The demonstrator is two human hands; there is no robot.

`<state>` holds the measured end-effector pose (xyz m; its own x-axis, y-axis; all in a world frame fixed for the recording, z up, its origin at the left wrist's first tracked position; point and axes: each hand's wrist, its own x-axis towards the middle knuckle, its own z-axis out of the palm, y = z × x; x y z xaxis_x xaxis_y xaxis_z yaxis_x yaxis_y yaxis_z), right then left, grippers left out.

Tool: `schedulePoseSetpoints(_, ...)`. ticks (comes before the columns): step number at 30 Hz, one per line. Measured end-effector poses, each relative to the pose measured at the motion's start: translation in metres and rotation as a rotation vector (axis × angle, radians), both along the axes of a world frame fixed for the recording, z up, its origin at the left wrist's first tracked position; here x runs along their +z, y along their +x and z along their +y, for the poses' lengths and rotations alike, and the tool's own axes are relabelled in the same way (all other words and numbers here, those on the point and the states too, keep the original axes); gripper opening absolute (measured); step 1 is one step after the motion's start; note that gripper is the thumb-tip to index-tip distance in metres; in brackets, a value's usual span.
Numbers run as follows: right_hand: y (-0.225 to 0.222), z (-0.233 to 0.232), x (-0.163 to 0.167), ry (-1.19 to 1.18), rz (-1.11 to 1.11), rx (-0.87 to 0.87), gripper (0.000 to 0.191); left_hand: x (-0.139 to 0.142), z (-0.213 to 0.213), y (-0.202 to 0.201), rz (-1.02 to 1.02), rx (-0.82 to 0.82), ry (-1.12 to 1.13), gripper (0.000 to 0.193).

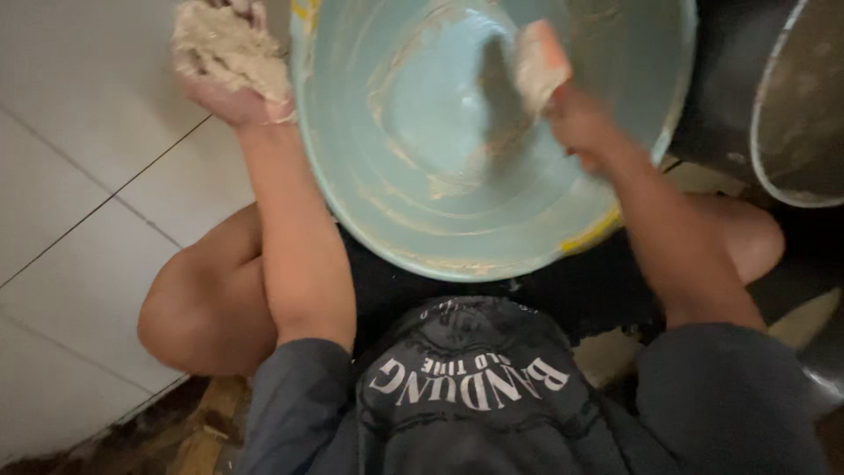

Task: The person sits on the floor with a large basin of dough and scoops portions of dough with a scoop, scraping the dough off by hand and rolling it into balls. The formed dough balls are placed into pots of water beside the basin.

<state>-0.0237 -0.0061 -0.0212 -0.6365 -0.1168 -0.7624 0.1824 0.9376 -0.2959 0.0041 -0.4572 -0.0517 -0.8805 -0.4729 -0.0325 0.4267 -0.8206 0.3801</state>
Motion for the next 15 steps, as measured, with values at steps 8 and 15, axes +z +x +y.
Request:
schedulePoseSetpoints(8,-0.024,-0.008,-0.007,0.512,0.197,0.234,0.048,0.006,-0.002,0.004,-0.071,0.001,-0.026,0.027)
schedulePoseSetpoints(15,0.024,-0.023,-0.004,0.552,-0.034,0.232,0.032,0.004,-0.003,0.004,-0.206,0.079,0.07,0.024)
